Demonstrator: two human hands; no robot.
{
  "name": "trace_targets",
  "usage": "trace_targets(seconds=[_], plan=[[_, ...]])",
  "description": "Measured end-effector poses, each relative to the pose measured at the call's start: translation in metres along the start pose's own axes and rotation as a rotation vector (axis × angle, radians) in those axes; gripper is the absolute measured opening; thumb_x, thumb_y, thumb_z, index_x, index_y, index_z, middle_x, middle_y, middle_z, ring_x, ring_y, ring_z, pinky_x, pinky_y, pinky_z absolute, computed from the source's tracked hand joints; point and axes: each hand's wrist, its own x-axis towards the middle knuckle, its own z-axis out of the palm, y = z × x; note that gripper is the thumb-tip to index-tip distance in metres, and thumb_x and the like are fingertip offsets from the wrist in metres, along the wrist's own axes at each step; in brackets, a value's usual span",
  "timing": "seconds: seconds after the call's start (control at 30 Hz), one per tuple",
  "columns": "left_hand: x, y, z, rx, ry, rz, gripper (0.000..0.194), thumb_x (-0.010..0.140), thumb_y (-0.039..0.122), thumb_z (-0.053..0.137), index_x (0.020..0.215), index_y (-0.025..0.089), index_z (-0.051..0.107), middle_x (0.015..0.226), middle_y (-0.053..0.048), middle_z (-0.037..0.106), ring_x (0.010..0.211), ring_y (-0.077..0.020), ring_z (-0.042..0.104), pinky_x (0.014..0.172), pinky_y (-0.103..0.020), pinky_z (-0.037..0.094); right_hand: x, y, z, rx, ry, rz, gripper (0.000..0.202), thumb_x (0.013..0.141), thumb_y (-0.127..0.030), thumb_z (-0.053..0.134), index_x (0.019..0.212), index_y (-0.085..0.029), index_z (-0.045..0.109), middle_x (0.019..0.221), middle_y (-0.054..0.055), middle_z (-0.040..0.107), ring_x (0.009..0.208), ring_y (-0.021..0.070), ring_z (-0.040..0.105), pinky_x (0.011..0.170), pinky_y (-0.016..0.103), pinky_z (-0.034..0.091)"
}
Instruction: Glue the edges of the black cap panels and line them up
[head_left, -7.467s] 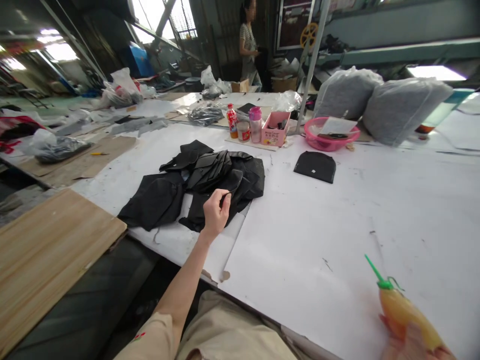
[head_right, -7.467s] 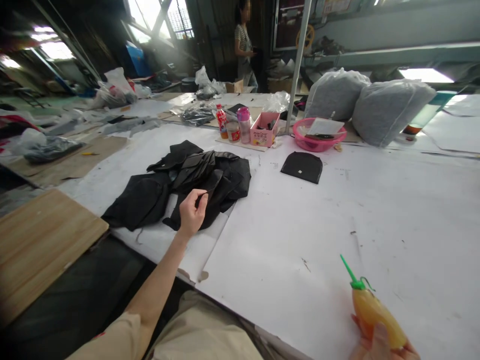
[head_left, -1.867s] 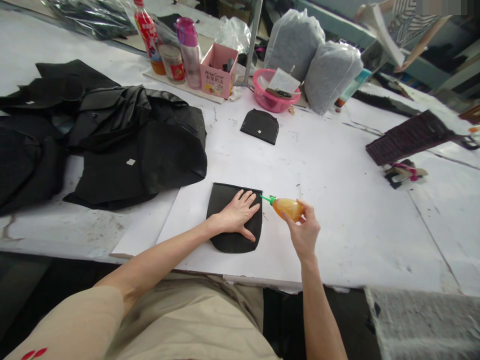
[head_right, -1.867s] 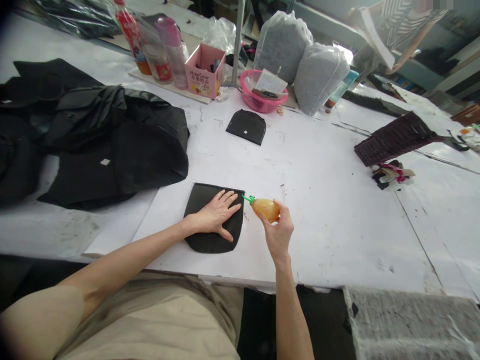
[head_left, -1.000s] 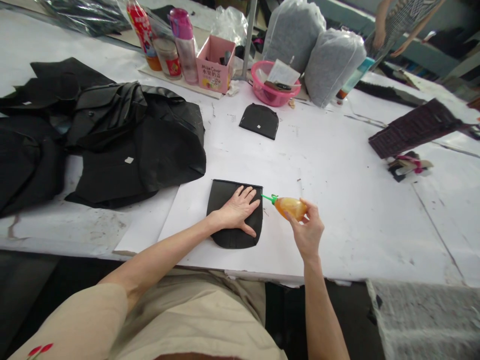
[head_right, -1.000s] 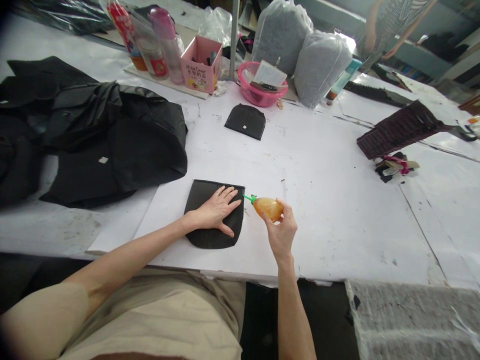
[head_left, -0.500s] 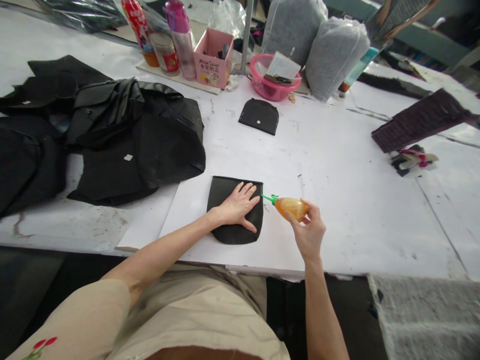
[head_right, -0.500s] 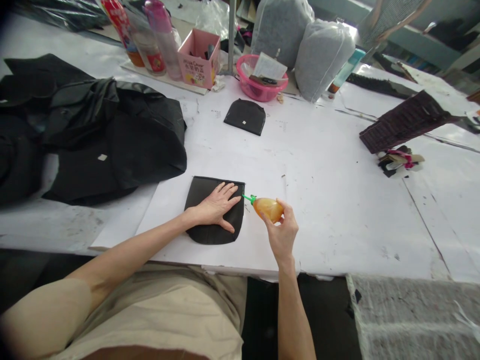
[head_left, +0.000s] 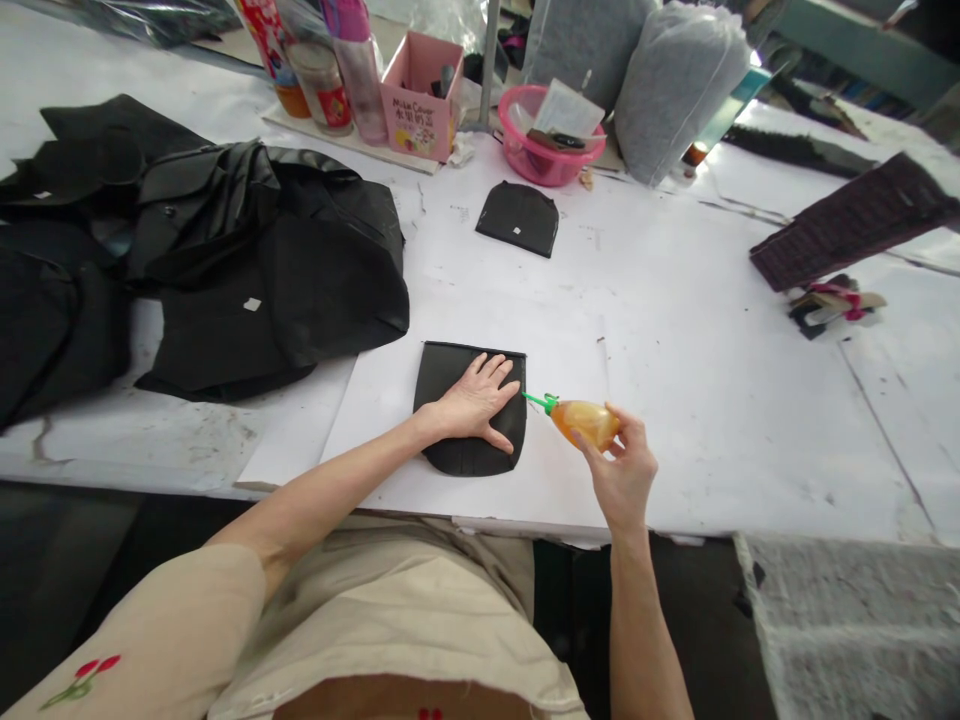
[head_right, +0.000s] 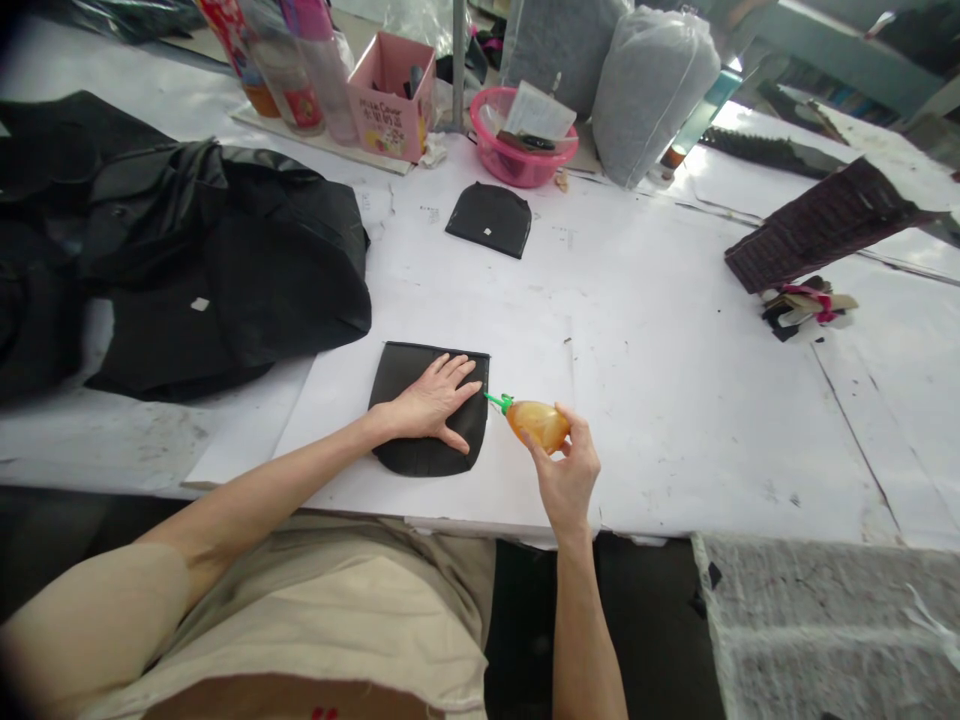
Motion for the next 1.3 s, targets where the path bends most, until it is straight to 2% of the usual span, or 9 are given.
trace_targets(seconds=[0.37, 0.73, 0.93, 1.0, 1.07, 1.13, 1.2, 1.3], plan=[[0.001, -0.003, 0.007, 0.01, 0.026, 0.01, 0.104, 0.068, 0.08, 0.075, 0.141, 0.007, 0.059, 0.159, -0.032, 0.041, 0.152, -0.0472, 0.033, 0.125, -0.058, 0.019, -0.018, 0.003, -0.009, 0.022, -0.003, 0.027, 0.054, 0.077, -0.05, 0.085, 0.121, -0.023, 0.067, 0.118, 0.008, 0.071, 0.103, 0.0247, 0.07, 0.079, 0.038, 0.066], [-0.001, -0.001, 0.003, 0.018, 0.009, 0.007, 0.107, 0.067, 0.078, 0.079, 0.143, 0.006, 0.057, 0.16, -0.033, 0.039, 0.153, -0.0473, 0.033, 0.126, -0.059, 0.019, -0.04, 0.0, -0.019, 0.049, -0.002, 0.031, 0.052, 0.078, -0.043, 0.087, 0.123, -0.024, 0.068, 0.118, 0.007, 0.071, 0.109, 0.0244, 0.069, 0.083, 0.037, 0.067], [-0.001, 0.0, -0.001, 0.032, 0.022, 0.006, 0.107, 0.066, 0.077, 0.081, 0.142, 0.006, 0.057, 0.158, -0.032, 0.043, 0.151, -0.0468, 0.035, 0.124, -0.059, 0.023, -0.048, -0.001, -0.023, 0.048, -0.003, 0.038, 0.052, 0.078, -0.039, 0.088, 0.123, -0.024, 0.068, 0.12, 0.006, 0.07, 0.11, 0.0235, 0.069, 0.085, 0.035, 0.066], [-0.005, 0.007, -0.008, 0.064, 0.065, 0.018, 0.096, 0.067, 0.07, 0.085, 0.137, 0.008, 0.061, 0.154, -0.03, 0.048, 0.148, -0.0466, 0.039, 0.123, -0.06, 0.025, -0.049, 0.0, -0.023, 0.049, -0.001, 0.042, 0.051, 0.078, -0.039, 0.087, 0.123, -0.024, 0.068, 0.119, 0.006, 0.07, 0.109, 0.0236, 0.069, 0.084, 0.034, 0.066], [-0.014, 0.017, -0.016, 0.089, 0.101, 0.074, 0.074, 0.074, 0.056, 0.088, 0.128, 0.011, 0.066, 0.144, -0.025, 0.058, 0.142, -0.043, 0.047, 0.12, -0.059, 0.03, -0.05, 0.002, -0.023, 0.057, -0.005, 0.048, 0.051, 0.078, -0.039, 0.087, 0.123, -0.023, 0.067, 0.118, 0.006, 0.07, 0.108, 0.0236, 0.07, 0.081, 0.034, 0.066], [-0.026, 0.027, -0.02, 0.054, 0.082, 0.153, 0.049, 0.081, 0.044, 0.085, 0.116, 0.014, 0.07, 0.129, -0.018, 0.067, 0.127, -0.0355, 0.06, 0.113, -0.051, 0.041, -0.05, 0.003, -0.023, 0.061, -0.01, 0.056, 0.051, 0.078, -0.039, 0.087, 0.122, -0.023, 0.067, 0.118, 0.006, 0.07, 0.107, 0.0235, 0.07, 0.079, 0.034, 0.066], [-0.04, 0.035, -0.017, -0.023, 0.057, 0.171, 0.031, 0.085, 0.035, 0.083, 0.107, 0.016, 0.072, 0.118, -0.013, 0.069, 0.112, -0.0286, 0.067, 0.1, -0.042, 0.051, -0.052, 0.004, -0.024, 0.065, -0.013, 0.059, 0.052, 0.078, -0.039, 0.088, 0.123, -0.024, 0.067, 0.119, 0.006, 0.07, 0.108, 0.0237, 0.07, 0.08, 0.034, 0.066], [-0.055, 0.04, -0.003, -0.119, 0.125, 0.119, 0.021, 0.085, 0.025, 0.082, 0.101, 0.017, 0.073, 0.119, -0.012, 0.069, 0.11, -0.0256, 0.068, 0.093, -0.037, 0.054, -0.055, 0.003, -0.025, 0.082, -0.011, 0.05, 0.052, 0.078, -0.037, 0.088, 0.124, -0.024, 0.066, 0.121, 0.007, 0.069, 0.111, 0.0244, 0.069, 0.083, 0.035, 0.066]])
